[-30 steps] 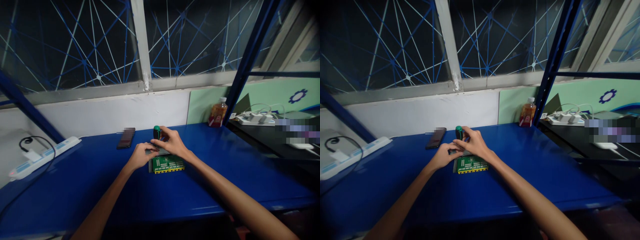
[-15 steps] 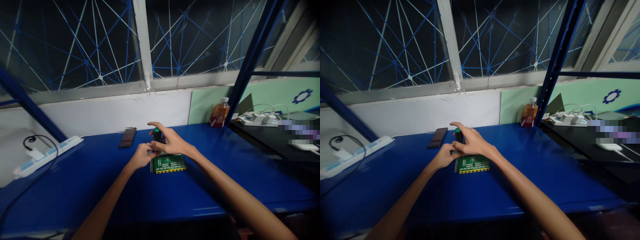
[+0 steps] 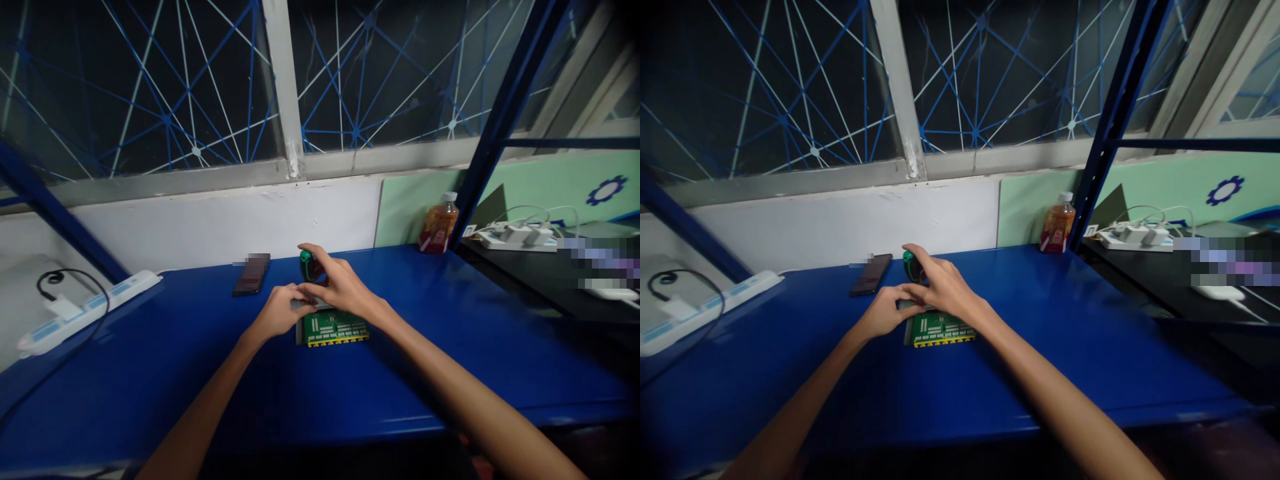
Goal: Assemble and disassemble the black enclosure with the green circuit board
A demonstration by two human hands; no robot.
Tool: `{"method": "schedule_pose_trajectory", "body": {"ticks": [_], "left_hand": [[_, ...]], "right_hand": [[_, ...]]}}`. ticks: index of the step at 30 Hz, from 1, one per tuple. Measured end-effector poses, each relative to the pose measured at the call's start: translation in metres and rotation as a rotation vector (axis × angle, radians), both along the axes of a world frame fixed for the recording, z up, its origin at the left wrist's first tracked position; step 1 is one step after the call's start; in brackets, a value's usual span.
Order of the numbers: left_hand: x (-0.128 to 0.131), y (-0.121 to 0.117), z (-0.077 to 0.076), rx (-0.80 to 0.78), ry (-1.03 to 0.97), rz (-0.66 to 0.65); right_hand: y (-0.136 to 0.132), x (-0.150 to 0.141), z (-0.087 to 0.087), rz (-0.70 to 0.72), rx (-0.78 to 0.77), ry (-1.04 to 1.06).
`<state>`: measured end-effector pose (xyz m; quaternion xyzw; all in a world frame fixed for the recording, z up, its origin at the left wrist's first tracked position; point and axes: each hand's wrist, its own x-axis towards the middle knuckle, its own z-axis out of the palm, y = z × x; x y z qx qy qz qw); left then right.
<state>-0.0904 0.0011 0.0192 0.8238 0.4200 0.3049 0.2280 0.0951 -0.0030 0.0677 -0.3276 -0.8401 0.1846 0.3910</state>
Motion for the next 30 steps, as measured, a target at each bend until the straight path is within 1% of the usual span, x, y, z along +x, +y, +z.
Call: {"method": "schedule_pose_trajectory", "body": {"ticks": [3, 7, 9, 15, 20, 26, 28, 30], "left_hand": [[0.0005, -0.0012, 0.0027, -0.023, 0.006, 0.002], [0.0004, -0.0031, 0.0067, -0.019, 0.013, -0.068], [-0.0002, -0.0028, 0.0071, -0.014, 0.020, -0.077], [-0.0019, 0.0004, 0.0046, 0.061, 0.015, -0.043], [-0.0020, -0.0003, 0.0055, 0.040, 0.000, -0.037], [-0.0016, -0.0029, 0.0095, 0.049, 0.057, -0.094], [-0.0010, -0.0029, 0.0091, 0.069, 0.060, -0.084], [-0.0004, -0.0025, 0.0080, 0.094, 0.056, -0.048]], "right_hand": [[-0.0030, 0.0005, -0.0008, 0.011, 0.023, -0.017], [-0.0055, 0.0025, 0.0007, 0.031, 0.024, -0.034], [-0.0057, 0.0035, 0.0016, 0.040, 0.015, -0.039], [-0.0064, 0.0038, 0.0024, 0.008, 0.026, -0.041], [-0.0088, 0.0030, 0.0005, -0.073, 0.073, -0.089], [-0.0096, 0.0032, -0.0004, -0.032, 0.067, -0.060], [-0.0093, 0.0028, -0.0005, -0.021, 0.057, -0.050], [-0.0091, 0.0023, -0.0008, -0.022, 0.055, -0.044]]}}
